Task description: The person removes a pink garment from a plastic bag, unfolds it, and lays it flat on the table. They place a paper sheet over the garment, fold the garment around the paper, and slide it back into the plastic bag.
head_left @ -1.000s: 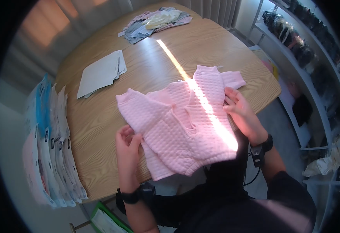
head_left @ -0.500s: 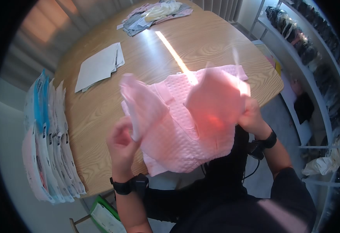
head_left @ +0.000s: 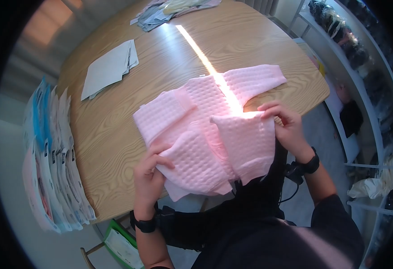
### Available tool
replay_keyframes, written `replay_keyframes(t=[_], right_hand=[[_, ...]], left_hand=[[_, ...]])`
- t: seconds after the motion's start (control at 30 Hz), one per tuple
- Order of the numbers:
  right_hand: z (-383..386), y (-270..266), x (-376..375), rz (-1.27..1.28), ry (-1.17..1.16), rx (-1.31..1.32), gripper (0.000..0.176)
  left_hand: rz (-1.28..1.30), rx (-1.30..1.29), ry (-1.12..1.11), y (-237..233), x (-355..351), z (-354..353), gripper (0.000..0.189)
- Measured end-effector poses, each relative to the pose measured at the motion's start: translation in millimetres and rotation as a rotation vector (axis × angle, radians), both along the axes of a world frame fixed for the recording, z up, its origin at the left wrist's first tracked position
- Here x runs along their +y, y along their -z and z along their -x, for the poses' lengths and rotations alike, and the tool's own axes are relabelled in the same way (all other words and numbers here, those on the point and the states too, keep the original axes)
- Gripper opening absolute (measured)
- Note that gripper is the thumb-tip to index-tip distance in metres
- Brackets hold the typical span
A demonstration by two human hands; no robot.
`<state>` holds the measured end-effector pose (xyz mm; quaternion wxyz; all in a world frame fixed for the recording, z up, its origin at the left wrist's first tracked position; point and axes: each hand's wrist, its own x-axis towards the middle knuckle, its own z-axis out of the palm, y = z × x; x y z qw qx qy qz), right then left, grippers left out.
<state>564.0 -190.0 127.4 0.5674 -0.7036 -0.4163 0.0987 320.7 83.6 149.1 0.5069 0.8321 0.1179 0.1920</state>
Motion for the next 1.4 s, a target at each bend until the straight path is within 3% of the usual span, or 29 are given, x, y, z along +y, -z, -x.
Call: replay_keyframes(t=[0.13, 0.2, 0.23, 0.27, 0.33, 0.4, 0.47, 0.5, 0.53, 0.6, 0.67, 0.73, 0.8, 0.87, 0.97, 1.03, 1.07, 1.13, 1.23, 1.3, 1.4], right_hand=[[-11.8, -13.6, 18.1, -0.099, 0.009, 0.131, 0.020], [-15.3, -12.4, 23.4, 0.058, -0.101, 0.195, 0.022], [-15.7, -15.8, 19.6, 0.167, -0.072, -0.001, 0.027], [-15.4, -12.4, 14.5, 0.161, -0.075, -0.008, 0.027], [-9.1, 4.5, -0.4, -0.045, 0.185, 0.073, 0.035], [1.9, 9.8, -12.0, -0.094, 0.214, 0.181, 0.040], [20.8, -9.4, -21.8, 0.122, 0.178, 0.459, 0.044], [27.9, -21.4, -25.5, 0.277, 0.145, 0.470, 0.055], [31.0, -32.3, -20.8, 0.284, 0.143, 0.472, 0.055], [35.3, -47.6, -6.8, 0.488, 0.031, 0.442, 0.065], [29.3, -26.7, -3.2, 0.353, -0.028, 0.322, 0.066], [28.9, -26.1, 0.3, 0.275, -0.018, 0.515, 0.061], [30.3, -21.5, 1.9, 0.205, 0.001, 0.544, 0.059], [27.3, -19.2, 0.1, 0.028, -0.099, 0.758, 0.059], [27.1, -21.0, -2.3, 0.032, -0.116, 0.856, 0.056], [30.5, -10.9, -5.1, -0.019, -0.104, 0.841, 0.053], [32.3, -7.3, -6.2, -0.062, -0.101, 0.823, 0.051], [29.6, -15.1, -7.6, -0.040, -0.054, 0.753, 0.047], [11.0, -46.1, -5.8, -0.031, -0.028, 0.684, 0.044], [-24.7, -58.9, 7.3, -0.060, -0.011, 0.471, 0.048], [-101.9, -83.1, 47.5, -0.056, -0.005, 0.344, 0.062]], left_hand=[[0.130, -0.019, 0.073, -14.3, 16.4, -16.0, 0.025], [0.003, 0.105, 0.065, -12.7, 23.9, -24.6, 0.030], [-0.006, 0.097, 0.062, -15.1, 21.9, -24.1, 0.030], [0.011, 0.076, -0.051, -16.1, 15.4, -19.9, 0.031], [0.034, 0.062, -0.163, -11.2, 7.4, 1.2, 0.034], [0.279, 0.053, -0.286, -1.5, 6.2, 26.8, 0.048], [0.288, 0.203, -0.339, -15.3, -17.9, 26.0, 0.054], [0.295, 0.346, -0.395, -21.5, -31.8, 23.3, 0.061], [0.301, 0.349, -0.397, -23.0, -41.6, 19.1, 0.061], [-0.024, 0.379, -0.454, -25.7, -52.1, 8.7, 0.072], [-0.104, 0.361, -0.501, -13.8, -48.6, 5.3, 0.077], [-0.152, 0.542, -0.472, -15.9, -42.3, 1.9, 0.075], [-0.143, 0.557, -0.450, -16.9, -33.8, 1.4, 0.068], [-0.130, 0.567, -0.422, -14.8, -29.4, 2.6, 0.060], [-0.029, 0.461, -0.327, -6.3, -27.8, 0.9, 0.051], [0.267, 0.316, -0.333, -0.5, -31.9, 1.9, 0.053], [0.263, 0.316, -0.327, -3.3, -31.8, 1.8, 0.053], [0.509, 0.302, -0.186, -20.2, -29.8, 0.4, 0.062], [0.391, 0.193, 0.004, -65.0, -25.8, -15.5, 0.075], [0.194, 0.069, 0.013, -83.9, -9.4, -43.6, 0.084], [0.289, -0.001, -0.051, -98.8, 30.9, -112.1, 0.083]])
